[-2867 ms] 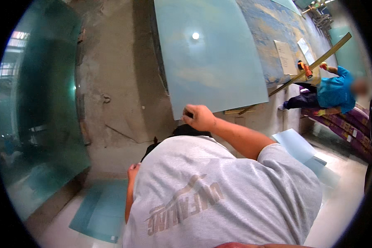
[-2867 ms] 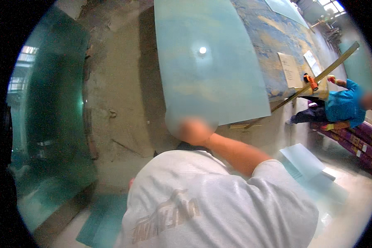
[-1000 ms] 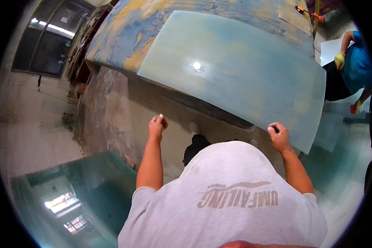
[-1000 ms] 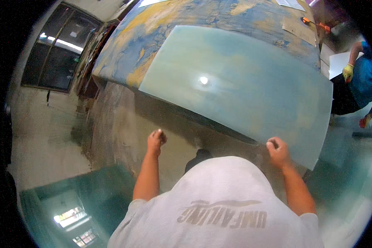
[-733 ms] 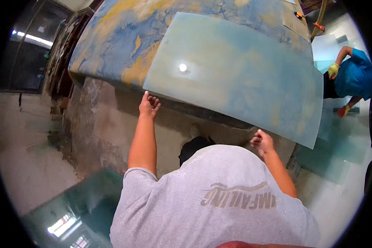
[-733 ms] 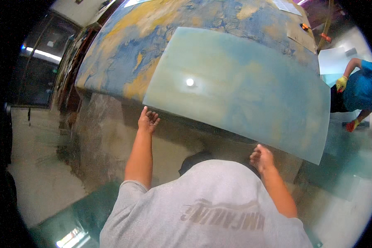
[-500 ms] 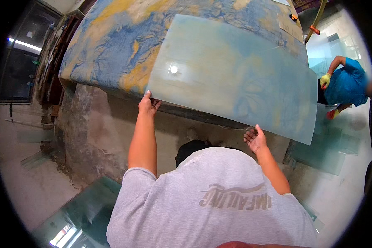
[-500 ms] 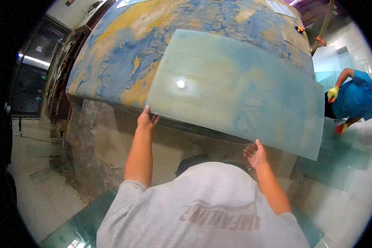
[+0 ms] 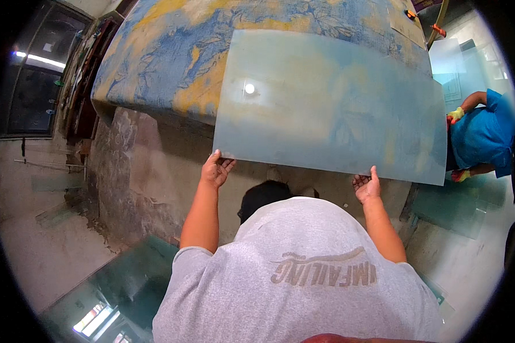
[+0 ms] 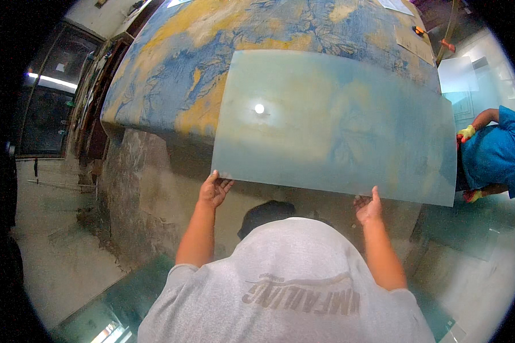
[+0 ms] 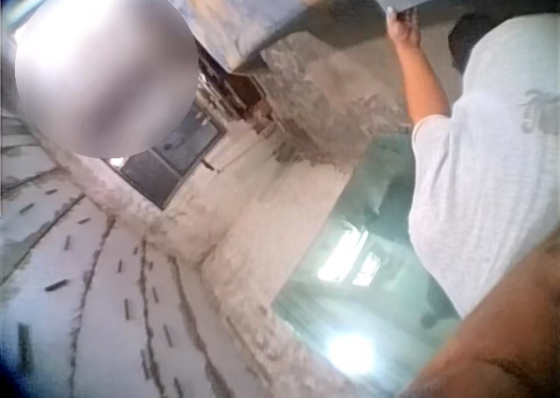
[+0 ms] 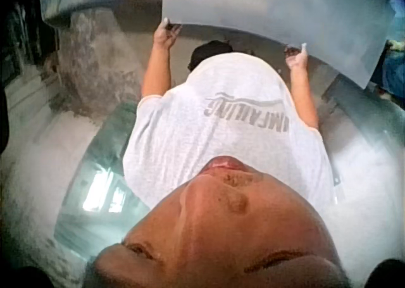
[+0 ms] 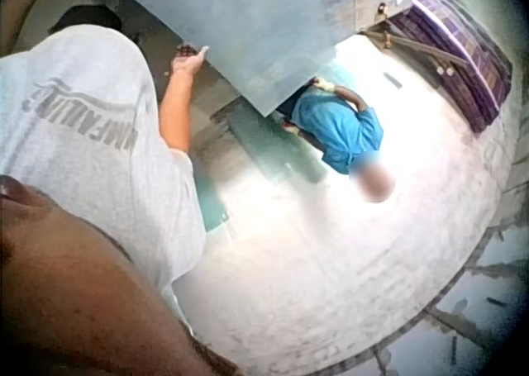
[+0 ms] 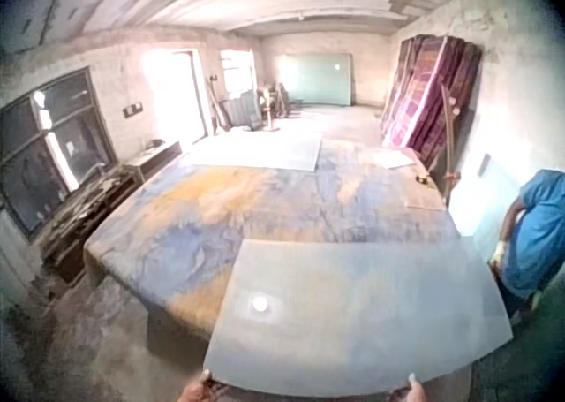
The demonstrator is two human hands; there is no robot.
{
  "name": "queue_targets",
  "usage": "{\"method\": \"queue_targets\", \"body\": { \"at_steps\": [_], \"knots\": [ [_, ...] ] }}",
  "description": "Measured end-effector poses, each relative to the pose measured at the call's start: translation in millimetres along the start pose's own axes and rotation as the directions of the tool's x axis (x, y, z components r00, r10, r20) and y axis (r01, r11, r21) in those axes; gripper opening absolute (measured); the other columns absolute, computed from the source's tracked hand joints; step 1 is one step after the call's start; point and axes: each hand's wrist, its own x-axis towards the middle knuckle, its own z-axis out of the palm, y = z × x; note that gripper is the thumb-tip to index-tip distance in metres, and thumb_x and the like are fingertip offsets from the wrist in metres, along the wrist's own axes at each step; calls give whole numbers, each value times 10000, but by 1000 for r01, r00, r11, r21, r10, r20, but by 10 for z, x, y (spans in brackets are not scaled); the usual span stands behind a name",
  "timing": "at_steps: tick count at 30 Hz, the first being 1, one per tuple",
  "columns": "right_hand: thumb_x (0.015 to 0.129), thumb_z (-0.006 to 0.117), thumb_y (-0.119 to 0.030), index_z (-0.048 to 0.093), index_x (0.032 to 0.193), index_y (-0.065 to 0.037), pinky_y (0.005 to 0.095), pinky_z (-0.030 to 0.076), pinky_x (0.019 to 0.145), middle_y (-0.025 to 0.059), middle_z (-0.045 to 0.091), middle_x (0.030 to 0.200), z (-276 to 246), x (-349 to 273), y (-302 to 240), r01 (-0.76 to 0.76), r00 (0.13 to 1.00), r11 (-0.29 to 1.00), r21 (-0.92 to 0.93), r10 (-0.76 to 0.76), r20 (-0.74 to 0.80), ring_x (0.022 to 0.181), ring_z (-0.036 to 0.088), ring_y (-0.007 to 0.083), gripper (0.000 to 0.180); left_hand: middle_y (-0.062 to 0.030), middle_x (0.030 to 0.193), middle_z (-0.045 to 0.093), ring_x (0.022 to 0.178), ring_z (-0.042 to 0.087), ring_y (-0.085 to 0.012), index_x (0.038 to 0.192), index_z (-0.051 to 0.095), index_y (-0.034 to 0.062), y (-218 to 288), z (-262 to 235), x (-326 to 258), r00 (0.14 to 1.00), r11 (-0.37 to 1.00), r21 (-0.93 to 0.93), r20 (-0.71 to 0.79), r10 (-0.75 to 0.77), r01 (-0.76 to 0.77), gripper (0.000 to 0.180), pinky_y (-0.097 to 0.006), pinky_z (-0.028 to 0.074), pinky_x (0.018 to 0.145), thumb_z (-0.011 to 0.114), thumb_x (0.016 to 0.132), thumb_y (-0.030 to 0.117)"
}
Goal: The person measures and marks a large sheet of glass using a T-square and a glass cutter, then snaps the glass along the scored line with assistance from a coworker. The process is repeated for multiple cuts, and the person also uses a tape measure to verify dimensions.
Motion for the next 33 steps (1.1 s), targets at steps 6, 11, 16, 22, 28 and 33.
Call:
{"method": "queue_targets", "body": {
  "at_steps": [6,11,16,22,28,33],
  "knots": [
    [899,684,-570,600,883,-127,404,508,685,57,642,794,-47,-178,76,-42,998,999,24,41,41,770,629,240,451,-117,1170,665,1083,637,-331,1244,604,79,330,-211,155,974,978,94,110,-197,187,345,-519,510,1008,653,932,218],
    [899,677,-561,597,876,-145,412,512,679,57,643,793,-236,-490,565,19,999,999,-46,-21,-30,758,634,249,424,-113,1232,672,1129,642,-332,1243,630,86,793,-113,355,840,896,252,325,-434,365,400,-507,515,1012,713,881,236],
    [936,648,-488,593,839,-173,415,514,642,40,631,732,-917,-792,1519,-9,980,983,-184,-28,-199,697,628,245,334,-123,1211,682,1112,654,-296,1264,631,46,816,14,895,727,786,502,376,-574,361,442,-469,543,950,729,886,254],
    [950,660,-308,622,911,-76,343,479,589,44,632,761,-1117,-1878,2360,-59,983,740,-670,-75,-169,660,602,181,239,-141,1101,707,1015,686,-290,1219,649,11,780,97,817,734,791,545,412,-541,278,396,-432,567,868,728,871,182],
    [947,669,-272,634,988,-47,330,470,590,58,656,809,-969,-2251,2669,40,981,783,-621,-147,-123,683,609,162,231,-158,1127,695,1016,682,-304,1234,631,-5,936,117,823,685,777,548,439,-582,309,439,-437,576,882,733,825,117],
    [933,684,-266,705,1024,-13,310,506,735,75,701,892,-624,-2501,2766,55,955,767,-639,-227,-189,799,638,154,269,-165,1168,684,1048,674,-304,1250,624,-11,918,29,930,654,780,545,475,-589,307,445,-441,572,900,717,834,116]
  ]
}}
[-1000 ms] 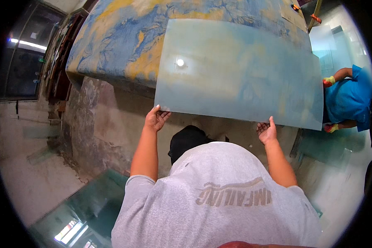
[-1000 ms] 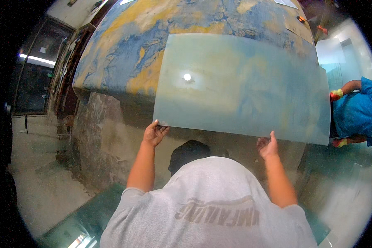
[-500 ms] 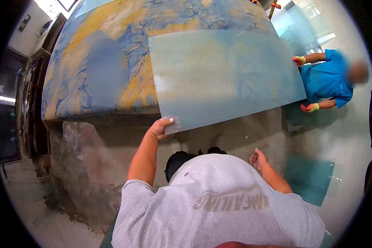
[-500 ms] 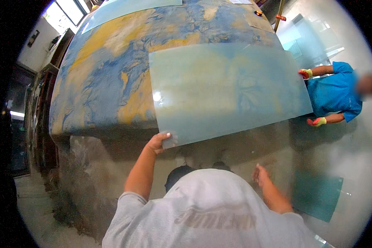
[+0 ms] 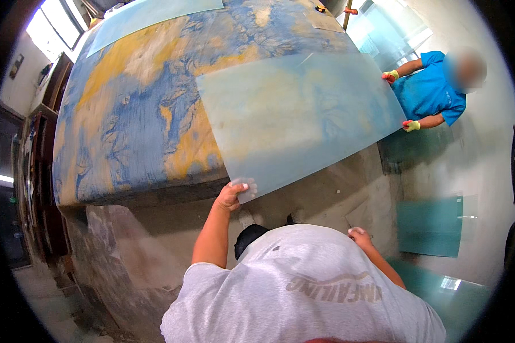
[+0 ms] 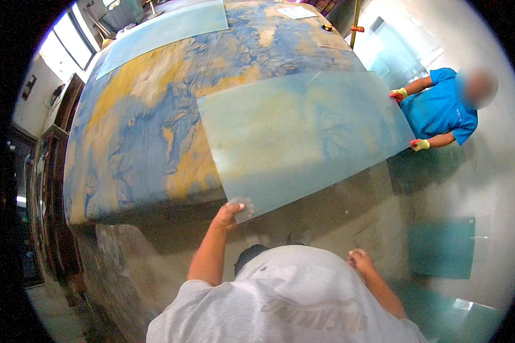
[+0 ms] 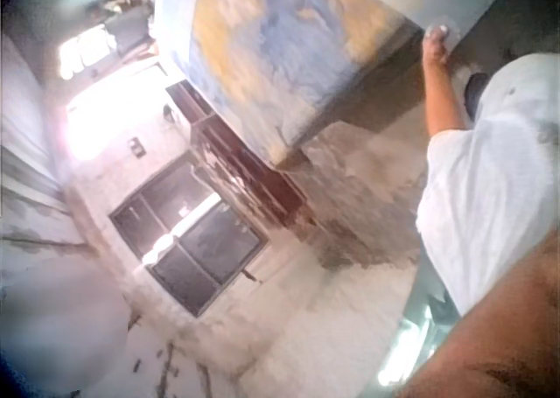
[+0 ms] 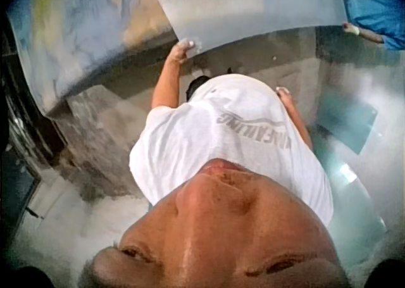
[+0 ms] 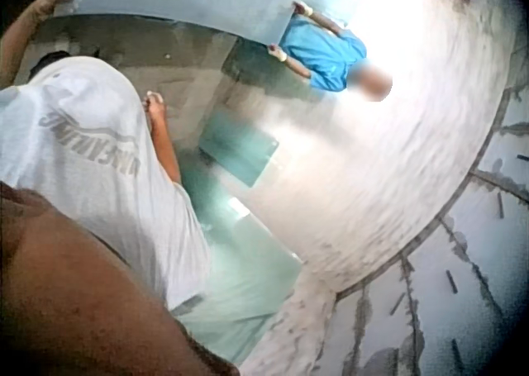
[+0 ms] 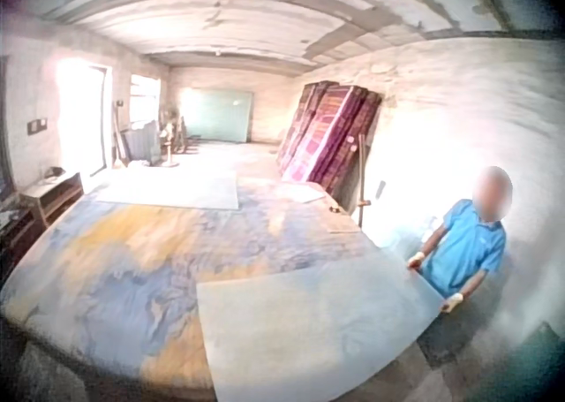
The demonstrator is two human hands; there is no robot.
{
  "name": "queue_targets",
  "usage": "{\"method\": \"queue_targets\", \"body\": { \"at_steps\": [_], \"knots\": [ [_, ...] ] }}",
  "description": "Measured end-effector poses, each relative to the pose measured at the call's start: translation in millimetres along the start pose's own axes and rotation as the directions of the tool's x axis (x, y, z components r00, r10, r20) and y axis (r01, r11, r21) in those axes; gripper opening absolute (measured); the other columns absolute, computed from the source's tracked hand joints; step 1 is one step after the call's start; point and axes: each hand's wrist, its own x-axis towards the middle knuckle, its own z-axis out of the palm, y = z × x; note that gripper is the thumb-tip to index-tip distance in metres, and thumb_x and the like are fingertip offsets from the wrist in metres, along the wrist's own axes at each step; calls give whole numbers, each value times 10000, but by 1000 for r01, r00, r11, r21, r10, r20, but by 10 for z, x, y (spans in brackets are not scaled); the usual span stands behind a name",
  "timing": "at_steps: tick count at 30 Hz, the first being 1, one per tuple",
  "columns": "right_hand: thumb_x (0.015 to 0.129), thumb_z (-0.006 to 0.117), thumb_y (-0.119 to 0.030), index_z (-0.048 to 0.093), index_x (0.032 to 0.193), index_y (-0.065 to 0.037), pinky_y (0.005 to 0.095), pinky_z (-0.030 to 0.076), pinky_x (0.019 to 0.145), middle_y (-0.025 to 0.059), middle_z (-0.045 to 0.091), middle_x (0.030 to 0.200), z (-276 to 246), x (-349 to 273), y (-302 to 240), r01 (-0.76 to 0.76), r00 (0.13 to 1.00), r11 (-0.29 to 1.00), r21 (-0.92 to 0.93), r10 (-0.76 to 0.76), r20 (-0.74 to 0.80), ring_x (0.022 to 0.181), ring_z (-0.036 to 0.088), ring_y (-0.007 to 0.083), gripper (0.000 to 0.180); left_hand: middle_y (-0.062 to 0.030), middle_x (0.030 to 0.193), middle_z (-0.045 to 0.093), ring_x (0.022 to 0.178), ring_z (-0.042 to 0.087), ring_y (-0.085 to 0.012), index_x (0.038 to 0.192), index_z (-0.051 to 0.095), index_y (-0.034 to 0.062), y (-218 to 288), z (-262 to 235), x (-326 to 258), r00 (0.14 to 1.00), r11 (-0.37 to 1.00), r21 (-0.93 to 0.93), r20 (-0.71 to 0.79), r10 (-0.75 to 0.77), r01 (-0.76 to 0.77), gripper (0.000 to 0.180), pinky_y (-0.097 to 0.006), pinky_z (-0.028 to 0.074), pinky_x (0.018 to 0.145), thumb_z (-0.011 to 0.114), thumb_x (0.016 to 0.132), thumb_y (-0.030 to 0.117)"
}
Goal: The person measures and marks a large sheet of glass using a T-square and a glass cutter, then snaps the glass along the scored line with assistance from a coworker. The process is repeated for multiple cuts, and the person also uses a tape measure to verify dimensions.
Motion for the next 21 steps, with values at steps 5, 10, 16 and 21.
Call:
{"method": "queue_targets", "body": {
  "at_steps": [5,10,16,21],
  "knots": [
    [919,689,-266,670,997,-27,340,491,664,59,681,865,-49,-219,156,79,995,985,-154,-88,-55,732,618,179,252,-175,1178,679,1051,675,-309,1265,617,-18,-5,-46,12,998,1000,13,70,2,-3,456,-441,568,912,703,839,121],
    [898,701,-252,675,981,-15,346,490,711,52,669,826,-236,-313,369,37,998,991,-128,-44,-55,746,608,181,252,-179,1150,683,1030,680,-319,1252,623,-23,16,-49,3,995,1000,2,102,3,-3,454,-447,569,903,698,823,103],
    [890,704,-323,676,1040,8,349,494,731,70,677,849,-287,-519,-108,80,992,976,-202,-98,-82,771,612,178,365,-150,995,697,897,701,-322,1141,642,-19,31,-116,-67,852,901,-427,442,282,-77,381,-444,591,820,727,799,127],
    [878,715,-379,685,1136,-2,352,519,837,79,716,950,-258,-282,-21,67,994,895,-440,-99,-49,903,656,196,457,-113,978,701,873,711,-292,1148,618,6,651,-127,-533,944,938,-163,78,321,-305,401,-449,594,790,760,801,148]
  ]
}}
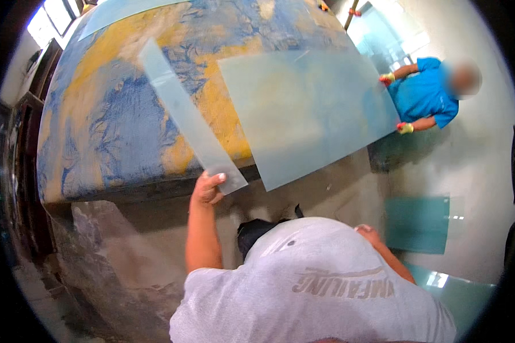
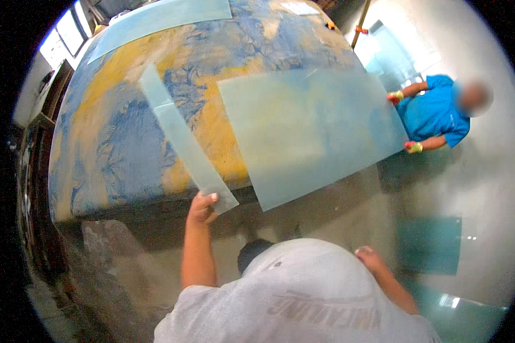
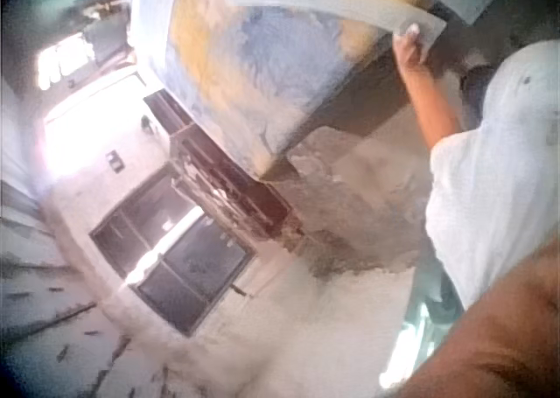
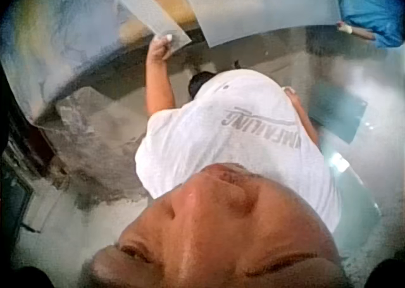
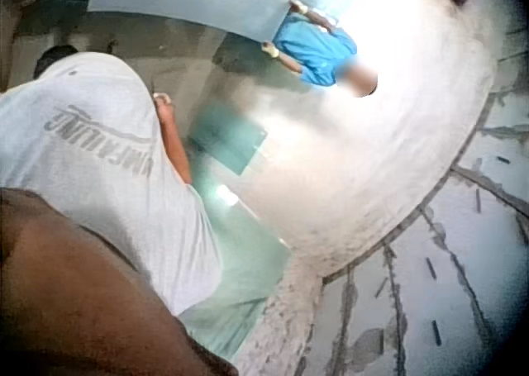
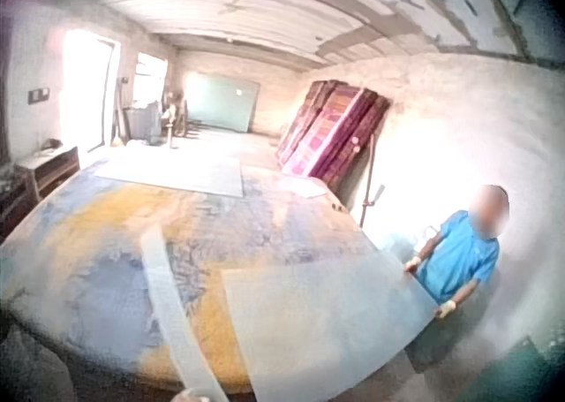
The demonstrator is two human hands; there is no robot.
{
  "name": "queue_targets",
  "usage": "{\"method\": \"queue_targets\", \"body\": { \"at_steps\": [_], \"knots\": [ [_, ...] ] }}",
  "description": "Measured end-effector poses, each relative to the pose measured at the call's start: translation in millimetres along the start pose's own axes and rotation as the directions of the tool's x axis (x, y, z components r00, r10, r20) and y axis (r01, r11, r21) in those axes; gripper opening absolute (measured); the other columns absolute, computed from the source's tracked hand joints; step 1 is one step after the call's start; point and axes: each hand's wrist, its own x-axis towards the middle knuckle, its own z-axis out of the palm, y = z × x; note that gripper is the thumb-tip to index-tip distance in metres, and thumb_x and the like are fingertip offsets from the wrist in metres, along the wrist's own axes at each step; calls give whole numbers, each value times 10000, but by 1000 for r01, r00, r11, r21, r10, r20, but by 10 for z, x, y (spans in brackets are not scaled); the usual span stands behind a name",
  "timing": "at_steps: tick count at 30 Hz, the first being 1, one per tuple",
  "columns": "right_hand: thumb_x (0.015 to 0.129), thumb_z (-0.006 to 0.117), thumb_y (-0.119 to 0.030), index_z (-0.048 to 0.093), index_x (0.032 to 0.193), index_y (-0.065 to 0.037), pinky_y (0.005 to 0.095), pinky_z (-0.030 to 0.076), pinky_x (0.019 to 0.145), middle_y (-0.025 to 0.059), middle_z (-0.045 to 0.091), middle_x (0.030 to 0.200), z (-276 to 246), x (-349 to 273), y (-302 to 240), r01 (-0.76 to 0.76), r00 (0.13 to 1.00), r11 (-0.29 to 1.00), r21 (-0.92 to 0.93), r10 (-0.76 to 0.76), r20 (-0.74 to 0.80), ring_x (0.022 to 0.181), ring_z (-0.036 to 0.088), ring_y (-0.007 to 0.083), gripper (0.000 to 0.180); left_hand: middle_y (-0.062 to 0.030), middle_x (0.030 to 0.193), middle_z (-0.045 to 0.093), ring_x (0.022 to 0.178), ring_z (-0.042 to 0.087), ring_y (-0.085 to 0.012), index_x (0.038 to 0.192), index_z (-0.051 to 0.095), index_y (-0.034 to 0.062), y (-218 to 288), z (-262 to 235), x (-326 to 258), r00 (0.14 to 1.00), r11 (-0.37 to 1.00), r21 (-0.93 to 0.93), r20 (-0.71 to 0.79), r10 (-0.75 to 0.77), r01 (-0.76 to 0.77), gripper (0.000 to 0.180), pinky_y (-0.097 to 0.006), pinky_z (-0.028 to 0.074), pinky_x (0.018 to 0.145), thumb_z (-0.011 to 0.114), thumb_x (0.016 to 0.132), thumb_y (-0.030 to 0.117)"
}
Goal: The person measures and marks a large sheet of glass using a T-square and a glass cutter, then snaps the glass along the scored line with assistance from a coworker. The process is repeated for multiple cuts, and the person also uses a tape measure to verify dimensions.
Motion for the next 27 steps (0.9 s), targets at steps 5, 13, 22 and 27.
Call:
{"method": "queue_targets", "body": {
  "at_steps": [5,13,22,27],
  "knots": [
    [913,694,-293,696,1094,2,324,525,809,91,725,976,10,139,-850,150,984,981,123,-161,80,885,663,175,347,-108,1008,698,922,705,-280,1171,633,11,432,-388,-742,977,997,49,-203,64,-55,382,-436,594,821,760,822,103],
    [900,708,-285,709,1031,19,351,531,759,96,724,901,292,717,-1060,379,908,917,-124,-343,240,822,658,178,331,-95,951,680,805,692,-234,1134,624,19,273,-783,-1580,818,983,179,-562,125,-28,315,-421,589,731,725,905,212],
    [902,721,-330,732,972,15,345,537,754,95,723,927,792,1144,-1655,236,921,964,-119,-183,345,832,660,169,353,-112,827,638,695,612,-227,900,629,-34,459,-991,-1557,427,649,708,-696,577,278,429,-382,503,671,554,1007,374],
    [911,712,-333,743,1045,-21,359,547,808,99,741,995,985,1219,-1631,484,817,827,-285,-310,487,888,684,187,341,-245,907,666,824,631,-406,921,645,-52,222,-1096,-1752,288,314,788,-515,807,530,524,-476,484,771,502,1013,443]
  ]
}}
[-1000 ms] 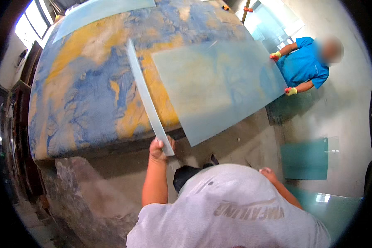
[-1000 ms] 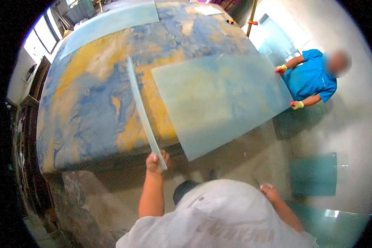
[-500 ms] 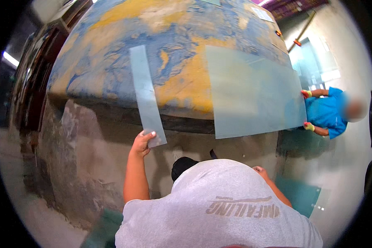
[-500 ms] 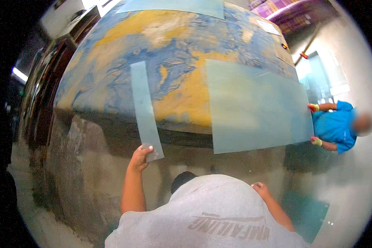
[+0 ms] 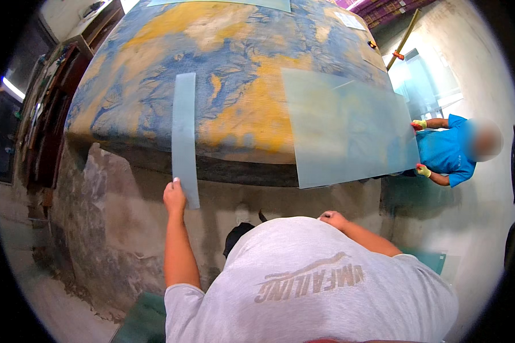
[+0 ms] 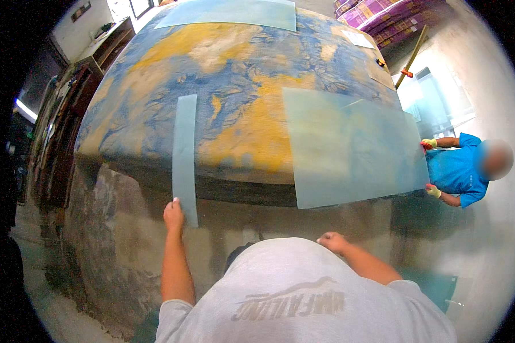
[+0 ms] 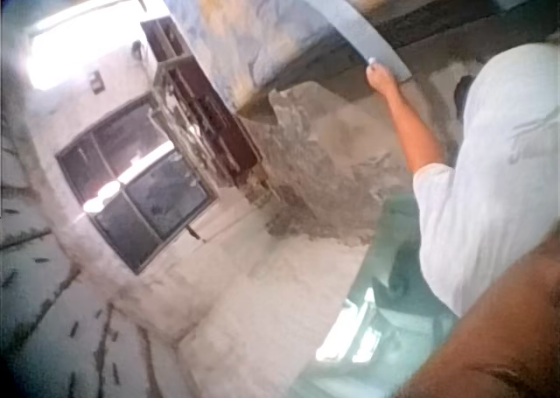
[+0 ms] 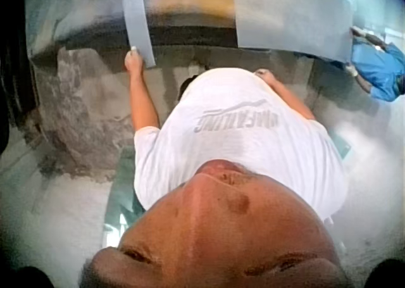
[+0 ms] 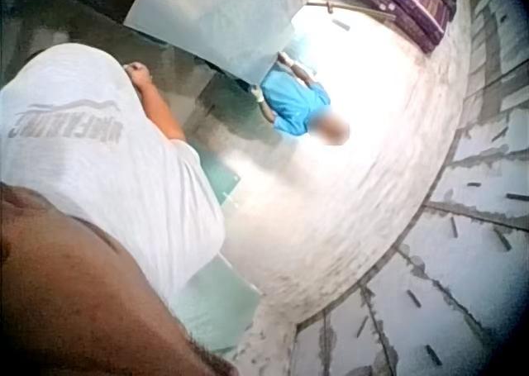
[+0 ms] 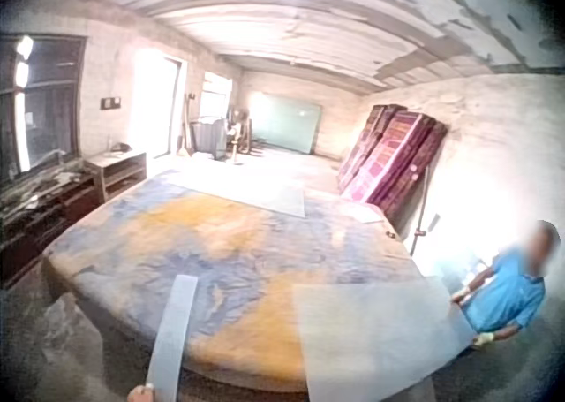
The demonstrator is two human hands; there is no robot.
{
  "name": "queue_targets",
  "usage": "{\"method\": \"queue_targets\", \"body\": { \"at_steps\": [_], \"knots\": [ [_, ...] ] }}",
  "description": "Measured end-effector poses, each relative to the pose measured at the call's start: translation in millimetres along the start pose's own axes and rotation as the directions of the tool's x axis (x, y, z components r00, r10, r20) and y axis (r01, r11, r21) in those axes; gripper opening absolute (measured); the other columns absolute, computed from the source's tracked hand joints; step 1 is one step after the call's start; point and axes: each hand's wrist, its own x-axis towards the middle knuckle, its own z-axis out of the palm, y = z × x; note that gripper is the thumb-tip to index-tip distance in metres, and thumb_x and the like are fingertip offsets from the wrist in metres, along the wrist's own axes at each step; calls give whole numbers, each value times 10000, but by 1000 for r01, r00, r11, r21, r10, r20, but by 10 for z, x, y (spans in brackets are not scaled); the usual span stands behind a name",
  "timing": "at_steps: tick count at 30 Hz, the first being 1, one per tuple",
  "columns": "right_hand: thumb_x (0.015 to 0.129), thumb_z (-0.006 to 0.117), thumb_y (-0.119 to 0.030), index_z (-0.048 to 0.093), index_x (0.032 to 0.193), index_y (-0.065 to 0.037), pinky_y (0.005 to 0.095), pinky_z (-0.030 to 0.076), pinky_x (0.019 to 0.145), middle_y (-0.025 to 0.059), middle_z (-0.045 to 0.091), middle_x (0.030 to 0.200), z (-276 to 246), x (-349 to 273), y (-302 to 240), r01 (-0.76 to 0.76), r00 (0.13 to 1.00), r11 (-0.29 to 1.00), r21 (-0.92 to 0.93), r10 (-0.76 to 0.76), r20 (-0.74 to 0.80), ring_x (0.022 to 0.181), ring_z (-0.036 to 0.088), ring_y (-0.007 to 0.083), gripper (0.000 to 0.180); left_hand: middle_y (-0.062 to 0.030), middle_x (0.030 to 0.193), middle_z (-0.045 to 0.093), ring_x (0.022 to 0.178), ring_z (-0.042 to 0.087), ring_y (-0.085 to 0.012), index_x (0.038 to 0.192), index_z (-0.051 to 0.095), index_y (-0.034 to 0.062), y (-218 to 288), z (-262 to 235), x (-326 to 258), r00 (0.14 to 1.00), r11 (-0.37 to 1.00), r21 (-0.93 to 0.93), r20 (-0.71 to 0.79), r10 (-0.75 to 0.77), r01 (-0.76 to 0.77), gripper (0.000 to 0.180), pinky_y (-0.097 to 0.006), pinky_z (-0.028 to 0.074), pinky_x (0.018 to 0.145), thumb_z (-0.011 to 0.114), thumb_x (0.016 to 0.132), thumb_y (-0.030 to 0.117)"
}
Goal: The person measures and marks a large sheet of glass using a T-square and a glass cutter, then snaps the glass along the scored line with assistance from a coworker. The process is repeated for multiple cuts, and the person also uses a tape measure to verify dimensions.
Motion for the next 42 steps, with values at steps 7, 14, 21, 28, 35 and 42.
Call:
{"method": "queue_targets", "body": {
  "at_steps": [7,14,21,28,35,42],
  "knots": [
    [882,697,-379,753,1079,-37,412,546,854,163,749,1056,111,60,234,-27,1000,998,-61,28,7,973,710,280,398,-258,914,656,867,613,-403,930,629,-67,-808,-301,-908,978,986,-28,135,-158,163,522,-469,466,794,489,1035,424],
    [859,724,-413,756,1055,-47,404,546,849,155,756,1043,115,123,687,-112,990,993,19,114,-88,948,716,269,416,-268,864,652,814,598,-440,906,647,-48,-1811,-888,-2710,958,953,124,47,-283,276,519,-512,467,770,510,1018,440],
    [924,662,-353,753,1058,-50,401,543,832,164,750,992,66,928,2571,-47,999,999,9,47,-7,938,719,314,344,-277,1006,701,986,655,-482,968,715,-22,-1975,-966,-3005,816,749,544,185,-547,378,635,-560,501,872,434,1001,547],
    [917,691,-327,757,1042,-33,376,536,818,112,758,959,-164,281,670,8,998,990,143,1,-61,894,698,227,326,-284,1100,692,1058,649,-472,1025,717,-28,-1497,-205,-1892,815,745,520,149,-560,417,639,-545,503,923,449,992,552],
    [912,714,-302,749,1064,-32,345,529,804,106,749,939,-43,-57,801,-32,987,993,115,50,-152,889,681,182,312,-305,1081,683,1043,646,-487,1052,705,-17,-1383,-154,-1261,867,830,442,193,-459,341,600,-545,504,904,501,977,542],
    [918,698,-314,745,1075,-35,363,538,823,134,760,983,463,-119,2102,-43,971,967,253,100,-217,925,705,209,324,-326,1056,675,1012,640,-503,1041,684,-52,-1486,-343,-1375,908,892,351,199,-368,284,570,-550,499,878,547,973,497]
  ]
}}
